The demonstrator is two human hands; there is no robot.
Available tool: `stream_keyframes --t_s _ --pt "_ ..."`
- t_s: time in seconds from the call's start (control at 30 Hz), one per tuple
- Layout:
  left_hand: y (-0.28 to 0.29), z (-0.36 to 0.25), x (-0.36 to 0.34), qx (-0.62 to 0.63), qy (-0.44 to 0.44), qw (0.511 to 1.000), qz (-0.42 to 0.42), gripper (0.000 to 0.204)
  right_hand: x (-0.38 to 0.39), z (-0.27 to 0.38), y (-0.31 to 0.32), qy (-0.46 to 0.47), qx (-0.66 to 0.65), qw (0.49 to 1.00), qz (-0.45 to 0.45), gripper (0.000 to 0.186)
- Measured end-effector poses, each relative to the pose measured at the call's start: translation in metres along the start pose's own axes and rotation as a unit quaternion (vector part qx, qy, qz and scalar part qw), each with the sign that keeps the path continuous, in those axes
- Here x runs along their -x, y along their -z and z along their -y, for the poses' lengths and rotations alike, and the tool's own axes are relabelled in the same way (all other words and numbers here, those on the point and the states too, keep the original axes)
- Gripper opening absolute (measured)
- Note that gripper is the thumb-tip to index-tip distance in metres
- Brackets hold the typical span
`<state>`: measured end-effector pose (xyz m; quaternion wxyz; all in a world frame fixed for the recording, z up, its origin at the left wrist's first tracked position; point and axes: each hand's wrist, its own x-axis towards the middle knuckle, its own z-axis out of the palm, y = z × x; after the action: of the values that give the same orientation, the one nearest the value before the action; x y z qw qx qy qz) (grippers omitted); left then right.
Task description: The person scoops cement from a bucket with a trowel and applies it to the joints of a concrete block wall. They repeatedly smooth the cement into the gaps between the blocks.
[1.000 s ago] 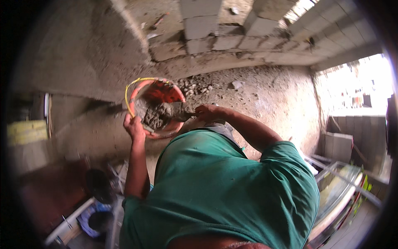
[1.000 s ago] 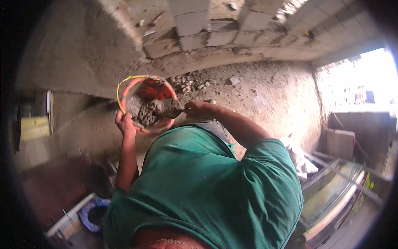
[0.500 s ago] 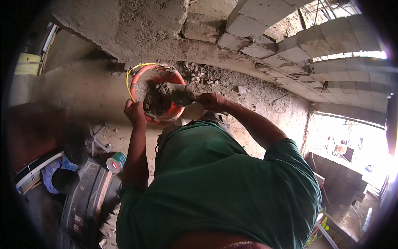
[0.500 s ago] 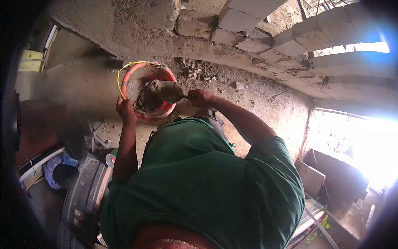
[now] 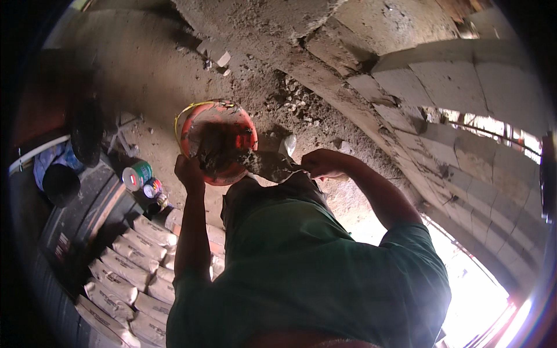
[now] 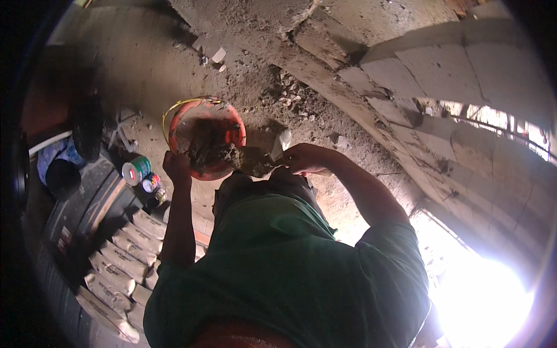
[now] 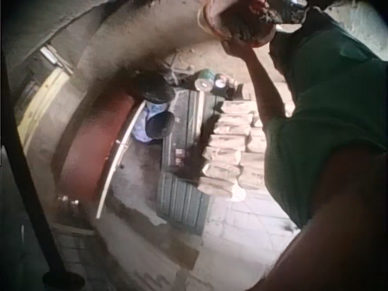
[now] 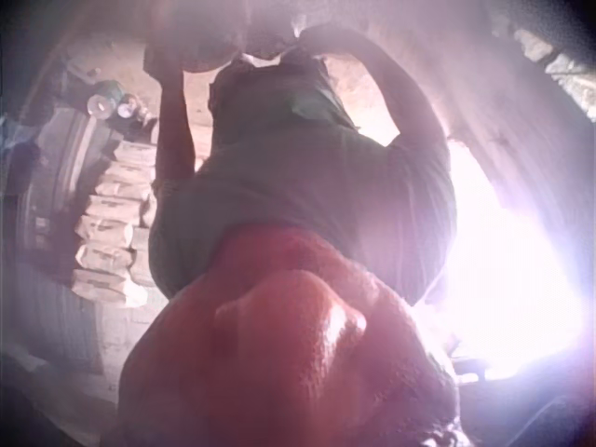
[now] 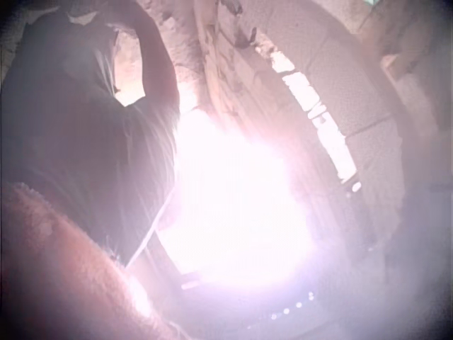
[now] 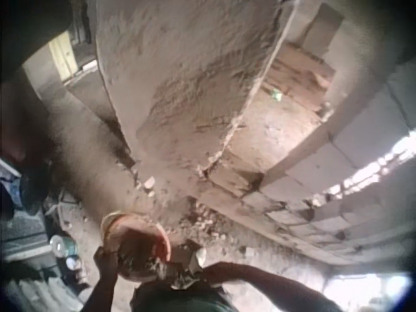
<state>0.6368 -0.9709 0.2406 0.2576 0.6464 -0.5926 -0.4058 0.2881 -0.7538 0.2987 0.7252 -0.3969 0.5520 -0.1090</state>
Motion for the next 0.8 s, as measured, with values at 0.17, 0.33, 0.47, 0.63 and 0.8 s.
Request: stream_keyframes --t_s 0.17,0.33,0.47,0.63,0.8 --pt "-0.027 0.019 0.03 -0.055 0.033 0.996 -0.06 0.019 -0.009 -0.075 0.109 -0.071 -0.274 0.959 -0.013 0.03" --pt "-0.046 0.05 0.051 0.022 0.11 0.992 -0.058 0.017 -0.043 -0.127 0.254 -0.042 -0.277 0.923 -0.264 0.021" --pt "-0.048 0.042 0.06 -0.032 0.12 0.991 -0.041 0.015 -0.026 -0.133 0.206 -0.033 -0.255 0.94 -0.224 0.022" --pt "-0.058 0.035 0.05 -0.007 0.091 0.996 -0.008 0.018 0.0 -0.094 0.126 -0.055 -0.11 0.975 -0.186 0.023" --pt "-0.071 0.017 0.023 -0.042 -0.001 0.998 0.056 0.021 0.012 -0.005 0.065 -0.068 0.27 0.928 -0.248 0.027"
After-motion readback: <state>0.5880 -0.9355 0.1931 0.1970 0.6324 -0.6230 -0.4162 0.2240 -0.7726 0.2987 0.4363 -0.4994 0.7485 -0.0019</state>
